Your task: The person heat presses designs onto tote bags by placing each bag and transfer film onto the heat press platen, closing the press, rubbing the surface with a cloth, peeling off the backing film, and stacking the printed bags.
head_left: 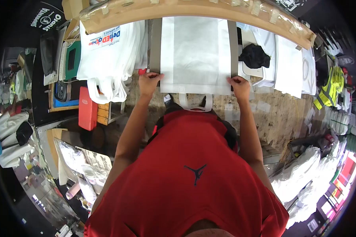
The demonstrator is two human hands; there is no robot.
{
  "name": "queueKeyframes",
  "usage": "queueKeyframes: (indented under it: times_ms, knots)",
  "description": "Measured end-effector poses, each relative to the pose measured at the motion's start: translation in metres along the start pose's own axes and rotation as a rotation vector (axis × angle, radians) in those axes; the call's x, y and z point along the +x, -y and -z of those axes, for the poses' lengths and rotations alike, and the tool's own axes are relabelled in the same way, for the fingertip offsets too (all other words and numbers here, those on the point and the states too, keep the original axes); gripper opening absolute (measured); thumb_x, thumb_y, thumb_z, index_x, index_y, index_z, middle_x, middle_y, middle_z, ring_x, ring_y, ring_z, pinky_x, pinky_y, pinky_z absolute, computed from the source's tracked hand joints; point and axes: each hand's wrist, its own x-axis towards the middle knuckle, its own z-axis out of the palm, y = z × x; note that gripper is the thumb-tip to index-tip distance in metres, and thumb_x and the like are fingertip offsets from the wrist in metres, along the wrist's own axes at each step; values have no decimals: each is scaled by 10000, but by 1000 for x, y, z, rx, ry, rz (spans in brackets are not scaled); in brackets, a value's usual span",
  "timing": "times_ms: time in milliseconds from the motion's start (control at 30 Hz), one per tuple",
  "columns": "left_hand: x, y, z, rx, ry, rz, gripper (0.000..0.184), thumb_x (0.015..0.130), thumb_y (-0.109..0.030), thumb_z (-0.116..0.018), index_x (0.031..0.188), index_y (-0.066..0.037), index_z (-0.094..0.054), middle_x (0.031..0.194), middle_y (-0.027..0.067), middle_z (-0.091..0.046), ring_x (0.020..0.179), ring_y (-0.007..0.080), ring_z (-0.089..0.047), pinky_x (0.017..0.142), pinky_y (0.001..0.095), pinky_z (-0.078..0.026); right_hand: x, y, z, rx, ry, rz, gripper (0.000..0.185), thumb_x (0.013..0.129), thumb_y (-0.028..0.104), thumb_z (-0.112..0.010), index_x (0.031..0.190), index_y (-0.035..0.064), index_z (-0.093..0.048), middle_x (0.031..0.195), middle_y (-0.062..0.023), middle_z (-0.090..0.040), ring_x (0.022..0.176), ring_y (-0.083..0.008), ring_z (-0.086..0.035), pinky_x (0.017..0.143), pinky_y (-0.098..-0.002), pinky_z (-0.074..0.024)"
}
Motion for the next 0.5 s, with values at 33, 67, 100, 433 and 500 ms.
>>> queueKeyframes:
  times_ms: [33,67,100,433,500]
  knots:
    - [-1,-1,0,-35,6,-16,280,730,-222,-871,842,16,-772,712,75,-728,614,123,-631,599,289,-492,-1,1,0,5,-14,2,309,776,320,-824,821,26,-743,693,-69,-707,633,-158,-653,637,-312,-511]
    - [-1,-1,-1,-31,10,-21,280,730,-222,-871,842,16,-772,712,75,-728,614,123,-631,599,289,-492,-1,2,1,10,-19,-1,309,776,320,-824,821,26,-743,693,-69,-707,633,-158,-653,637,-312,-511]
    - [-1,-2,-1,-6,-2,-21,275,736,-218,-866,840,17,-769,713,83,-727,618,134,-638,604,298,-497,-2,3,2,12,-17,3,306,775,314,-824,816,23,-740,694,-71,-707,632,-156,-653,635,-310,-511]
    - [-7,-10,-12,310,-151,-113,292,726,-261,-864,812,-4,-754,707,107,-713,631,199,-673,624,343,-518,-4,6,8,49,29,28,293,772,291,-813,780,13,-719,674,-90,-704,601,-180,-668,606,-325,-515]
    - [-7,-9,-10,320,-123,-93,277,727,-251,-862,816,-13,-753,704,104,-710,629,209,-673,629,345,-521,-2,-2,5,50,11,13,288,777,294,-809,785,20,-722,680,-109,-704,619,-212,-687,614,-336,-522]
